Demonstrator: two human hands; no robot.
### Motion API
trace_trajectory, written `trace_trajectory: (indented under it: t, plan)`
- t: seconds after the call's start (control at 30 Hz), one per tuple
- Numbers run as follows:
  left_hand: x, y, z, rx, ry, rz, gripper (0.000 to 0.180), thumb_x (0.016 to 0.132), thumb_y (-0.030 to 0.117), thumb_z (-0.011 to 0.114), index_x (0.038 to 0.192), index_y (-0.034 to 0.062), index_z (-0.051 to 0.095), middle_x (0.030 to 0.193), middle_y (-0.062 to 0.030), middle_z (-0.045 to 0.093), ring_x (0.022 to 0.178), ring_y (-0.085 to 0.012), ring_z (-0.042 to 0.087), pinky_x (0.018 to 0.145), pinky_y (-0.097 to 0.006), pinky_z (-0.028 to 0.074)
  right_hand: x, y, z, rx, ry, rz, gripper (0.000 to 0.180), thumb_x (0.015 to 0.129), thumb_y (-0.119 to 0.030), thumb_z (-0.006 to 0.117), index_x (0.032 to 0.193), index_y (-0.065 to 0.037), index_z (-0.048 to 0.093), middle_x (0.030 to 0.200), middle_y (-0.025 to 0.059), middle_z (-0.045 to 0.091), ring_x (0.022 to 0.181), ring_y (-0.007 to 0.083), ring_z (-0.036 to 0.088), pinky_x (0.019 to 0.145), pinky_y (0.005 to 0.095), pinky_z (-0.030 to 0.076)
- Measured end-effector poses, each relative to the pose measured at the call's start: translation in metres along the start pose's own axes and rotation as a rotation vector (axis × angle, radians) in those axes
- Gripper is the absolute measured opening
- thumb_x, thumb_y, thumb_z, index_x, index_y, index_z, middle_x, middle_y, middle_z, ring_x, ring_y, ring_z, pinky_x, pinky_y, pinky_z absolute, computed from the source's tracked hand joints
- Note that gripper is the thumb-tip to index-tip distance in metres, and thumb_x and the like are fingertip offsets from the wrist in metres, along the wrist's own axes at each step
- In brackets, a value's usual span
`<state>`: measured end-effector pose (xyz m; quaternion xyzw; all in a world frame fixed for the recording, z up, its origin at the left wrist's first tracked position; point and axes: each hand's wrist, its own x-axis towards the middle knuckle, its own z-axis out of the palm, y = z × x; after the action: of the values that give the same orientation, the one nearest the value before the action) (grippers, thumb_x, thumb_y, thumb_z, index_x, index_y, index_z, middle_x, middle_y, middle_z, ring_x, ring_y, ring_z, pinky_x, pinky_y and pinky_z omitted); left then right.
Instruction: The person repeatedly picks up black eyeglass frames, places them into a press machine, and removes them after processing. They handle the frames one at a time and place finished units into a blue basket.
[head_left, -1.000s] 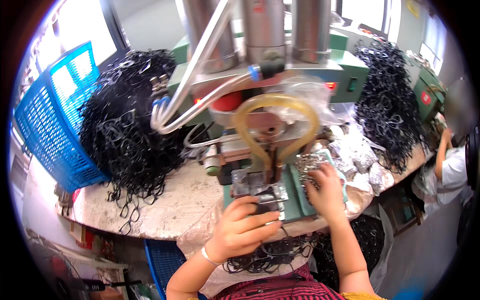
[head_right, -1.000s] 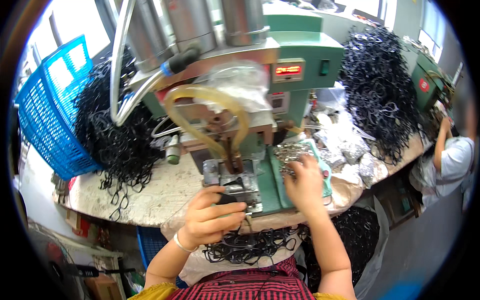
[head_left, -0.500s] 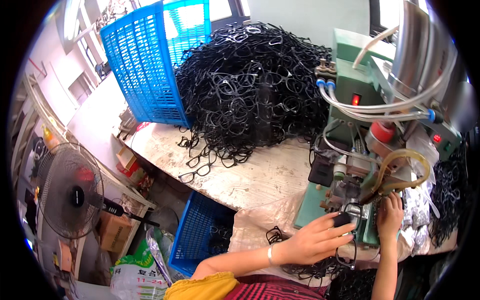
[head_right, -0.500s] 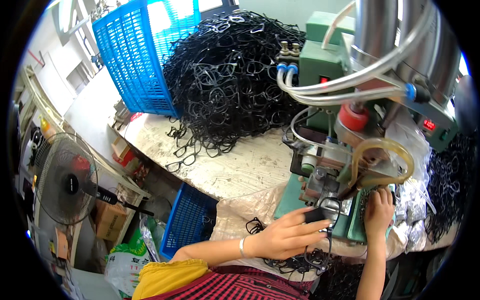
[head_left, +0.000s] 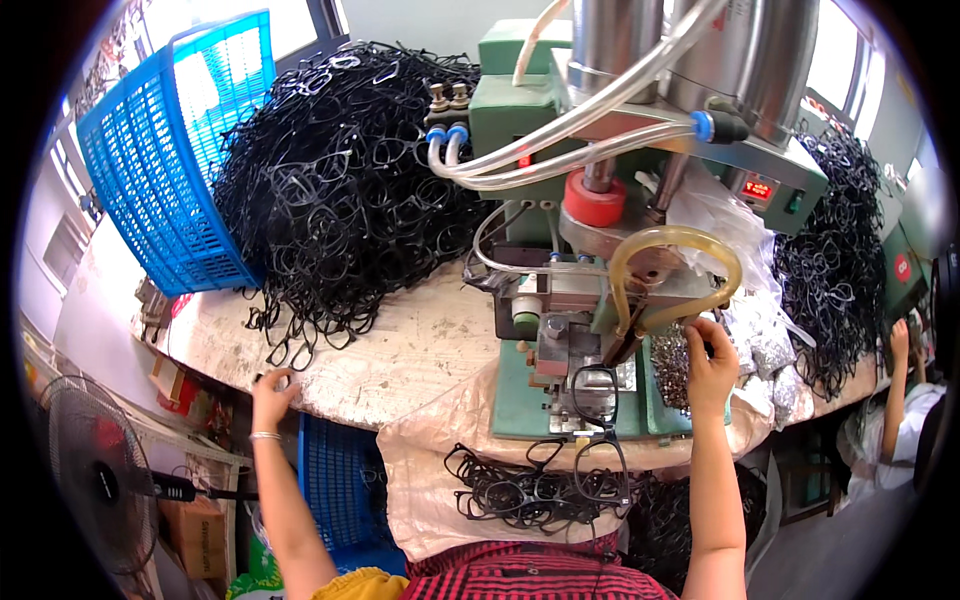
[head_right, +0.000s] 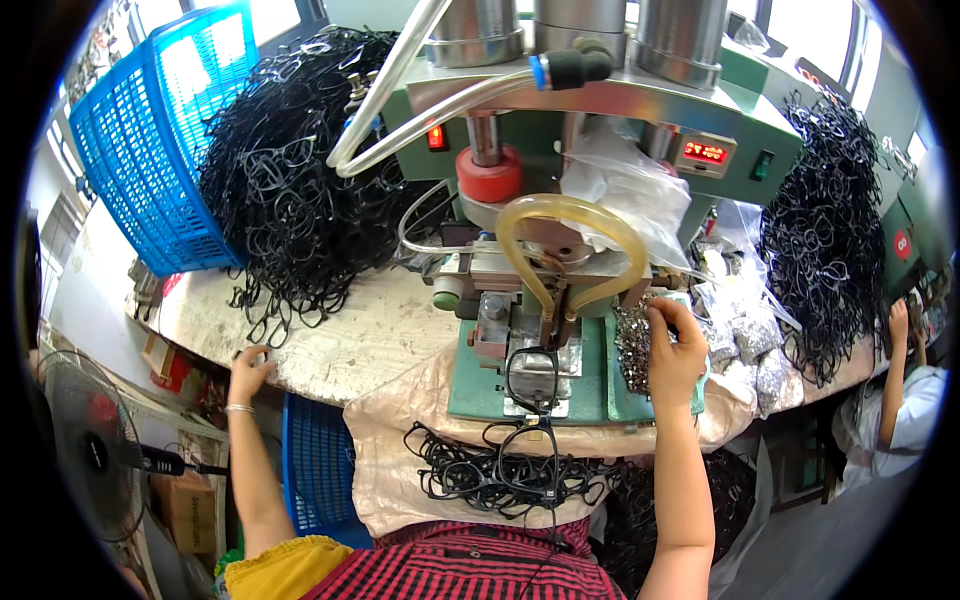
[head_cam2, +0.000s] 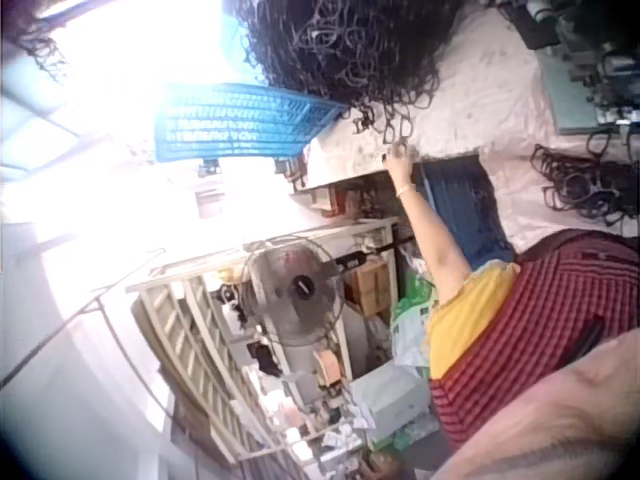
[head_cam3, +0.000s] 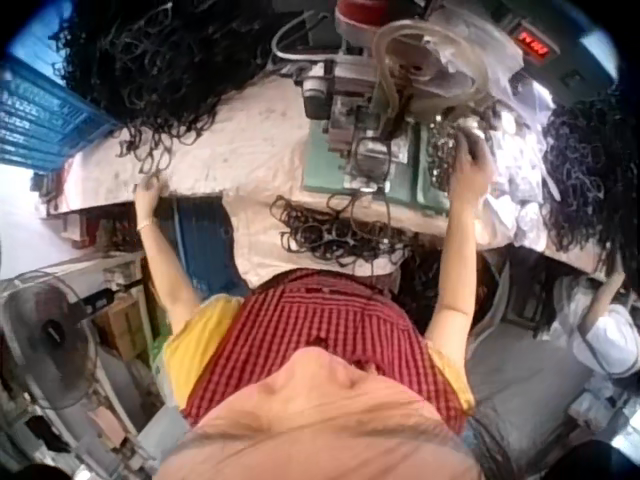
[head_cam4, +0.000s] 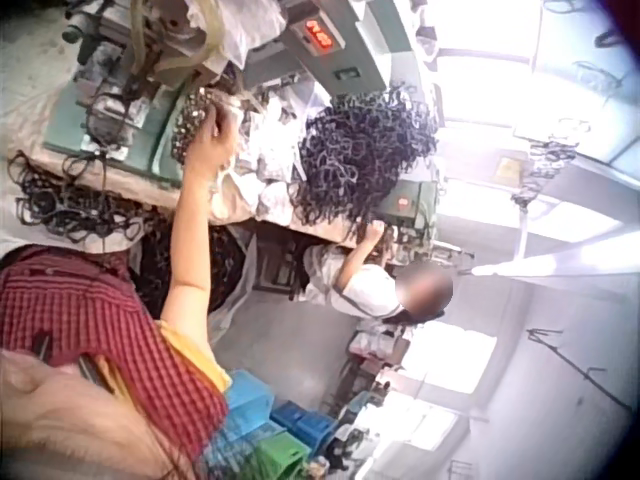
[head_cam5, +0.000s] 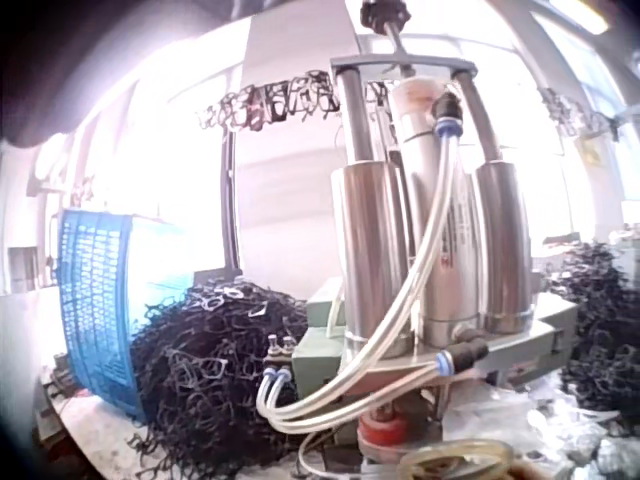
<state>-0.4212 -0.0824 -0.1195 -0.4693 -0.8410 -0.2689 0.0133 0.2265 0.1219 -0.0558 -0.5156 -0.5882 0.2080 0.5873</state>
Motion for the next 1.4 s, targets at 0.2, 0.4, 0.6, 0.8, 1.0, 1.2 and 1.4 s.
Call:
trace_trajectory:
  t: [0.2, 0.4, 0.6, 0.8, 1.0, 1.2, 1.4]
  plan:
    - [-0.025, 0.097, 0.085, -0.122, 0.156, 0.031, 0.013, 0.081, 0.011, 0.070, 0.091, 0.0044, 0.064, 0.131, -0.0263, 0.056, 0.129, -0.0454, 0.045, 0.106, -0.049, 0.038, -0.027, 0.003, -0.024, -0.193, 0.057, 0.054, 0.011, 0.087, -0.002, 0.068, 0.097, 0.002, 0.069, 0.089, 0.0072, 0.070, 0.085, 0.0142, 0.064, 0.081, 0.0275, 0.050]
    - [-0.021, 0.158, 0.076, 0.033, 0.035, 0.050, 0.039, 0.076, 0.007, 0.068, 0.113, 0.0009, 0.057, 0.112, -0.0242, 0.059, 0.105, -0.0437, 0.052, 0.094, -0.048, 0.042, -0.071, 0.010, -0.068, -0.149, 0.173, 0.129, 0.008, 0.084, 0.003, 0.068, 0.092, 0.003, 0.068, 0.089, 0.0062, 0.067, 0.085, 0.0151, 0.062, 0.079, 0.0275, 0.048]
    - [0.036, 0.131, 0.062, 0.346, -0.282, 0.028, 0.043, 0.070, 0.007, 0.063, 0.112, -0.0011, 0.064, 0.099, -0.0242, 0.070, 0.096, -0.0406, 0.066, 0.083, -0.045, 0.053, -0.046, -0.073, -0.021, -0.038, -0.198, -0.141, 0.014, 0.075, 0.005, 0.070, 0.088, 0.000, 0.070, 0.086, 0.0106, 0.069, 0.082, 0.0234, 0.065, 0.077, 0.0321, 0.049]
    - [0.025, 0.160, 0.071, 0.415, -0.128, -0.027, 0.028, 0.071, 0.011, 0.065, 0.098, 0.0047, 0.064, 0.087, -0.0201, 0.071, 0.086, -0.0400, 0.068, 0.073, -0.046, 0.054, -0.035, -0.088, 0.033, 0.224, -0.120, -0.061, 0.026, 0.075, -0.001, 0.073, 0.098, 0.001, 0.061, 0.086, 0.0097, 0.066, 0.084, 0.0180, 0.065, 0.078, 0.0293, 0.050]
    - [-0.006, 0.197, 0.069, -0.307, -0.358, 0.016, 0.015, 0.077, 0.010, 0.070, 0.085, 0.0008, 0.061, 0.060, -0.0083, 0.060, 0.060, -0.0222, 0.064, 0.052, -0.035, 0.045, -0.044, -0.089, 0.038, 0.284, -0.173, 0.069, 0.045, 0.080, 0.000, 0.070, 0.120, 0.001, 0.050, 0.099, 0.0083, 0.065, 0.088, 0.0134, 0.063, 0.086, 0.0267, 0.048]
    - [-0.011, 0.274, 0.037, -0.942, -0.141, 0.045, 0.022, 0.094, 0.006, 0.060, 0.114, -0.0013, 0.058, 0.072, -0.0049, 0.065, 0.059, -0.0063, 0.055, 0.053, -0.022, 0.041, -0.047, -0.113, 0.038, 0.453, -0.216, 0.092, 0.054, 0.080, 0.000, 0.069, 0.129, 0.003, 0.045, 0.109, 0.0112, 0.064, 0.100, 0.0167, 0.063, 0.092, 0.0315, 0.047]
    - [-0.089, 0.367, 0.004, -0.805, 0.125, 1.045, 0.012, 0.093, 0.004, 0.057, 0.084, 0.0070, 0.064, 0.087, -0.0115, 0.072, 0.073, -0.0211, 0.063, 0.077, -0.042, 0.052, -0.042, -0.118, 0.008, 0.197, -0.349, -0.021, 0.038, 0.081, -0.006, 0.069, 0.117, -0.001, 0.059, 0.115, 0.0163, 0.065, 0.111, 0.0266, 0.061, 0.100, 0.0368, 0.044]
